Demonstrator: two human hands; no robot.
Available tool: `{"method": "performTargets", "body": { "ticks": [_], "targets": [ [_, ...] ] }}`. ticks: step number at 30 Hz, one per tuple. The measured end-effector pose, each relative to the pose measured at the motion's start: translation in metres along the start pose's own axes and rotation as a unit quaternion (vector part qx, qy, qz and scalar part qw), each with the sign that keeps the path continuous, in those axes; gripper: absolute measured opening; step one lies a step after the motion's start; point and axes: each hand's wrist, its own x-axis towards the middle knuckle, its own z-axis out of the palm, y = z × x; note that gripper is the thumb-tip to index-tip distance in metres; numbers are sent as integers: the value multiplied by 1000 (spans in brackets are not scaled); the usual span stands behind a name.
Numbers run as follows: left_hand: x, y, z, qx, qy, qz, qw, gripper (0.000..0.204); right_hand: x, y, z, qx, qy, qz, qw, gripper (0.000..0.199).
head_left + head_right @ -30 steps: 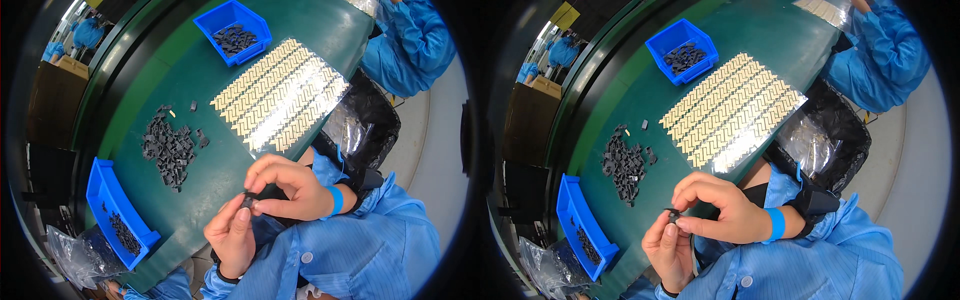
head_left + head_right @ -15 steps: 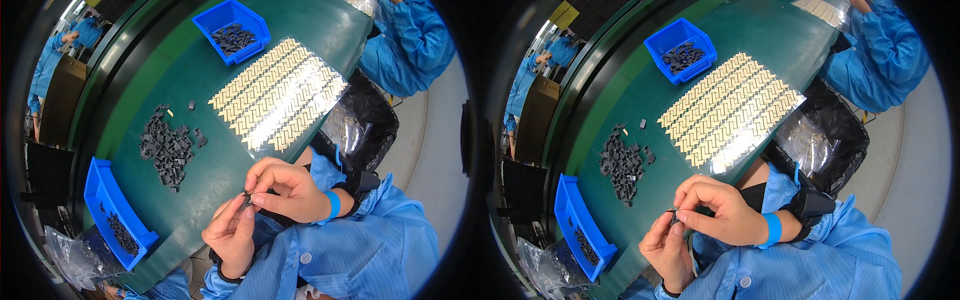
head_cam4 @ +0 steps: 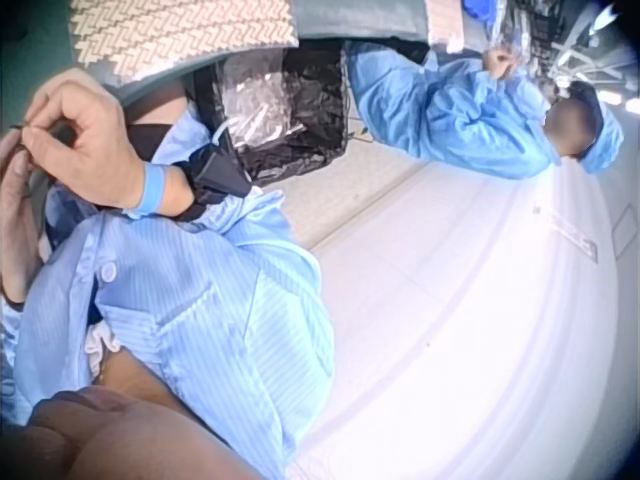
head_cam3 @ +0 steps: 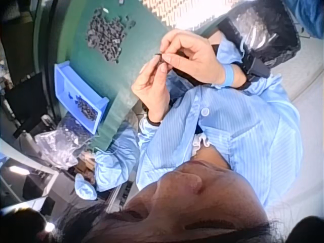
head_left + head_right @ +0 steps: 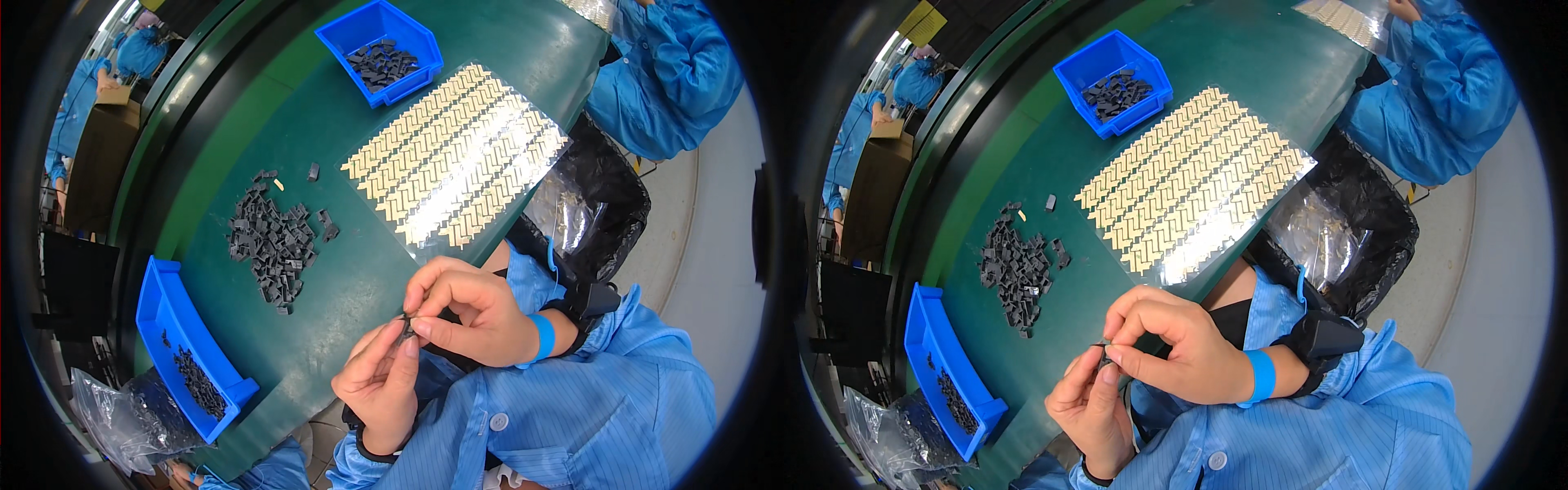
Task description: Assembling small black components onto a gold patterned sheet on a factory assembly line.
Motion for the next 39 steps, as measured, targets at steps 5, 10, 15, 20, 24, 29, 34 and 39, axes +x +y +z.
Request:
{"method": "performTargets", "body": {
  "ticks": [5,10,15,20,24,29,34,39],
  "targets": [
    [-2,-1,-2,13,-2,3,1000,26,-1,-1,4,-17,41,-1,999,9],
    [-3,-1,-1,16,2,9,1000,26,-1,0,2,-42,16,-38,998,7],
    [-4,-5,-2,-9,13,-7,1000,23,-2,0,3,-42,21,-45,998,8],
    [-4,-11,-2,-30,28,6,999,20,-1,1,2,-64,19,-60,996,9],
    [-6,-12,-3,-24,49,21,998,16,7,-6,-3,-145,-1,-98,985,12],
    [-4,-7,0,-25,19,46,998,20,12,-7,-13,-85,-60,-39,994,15],
    [0,-7,-8,-53,-6,-13,999,32,17,-3,-20,131,-135,133,973,13],
    [3,-3,-19,37,-47,-38,997,48,21,-4,-24,248,-174,254,919,11]
  ]
}}
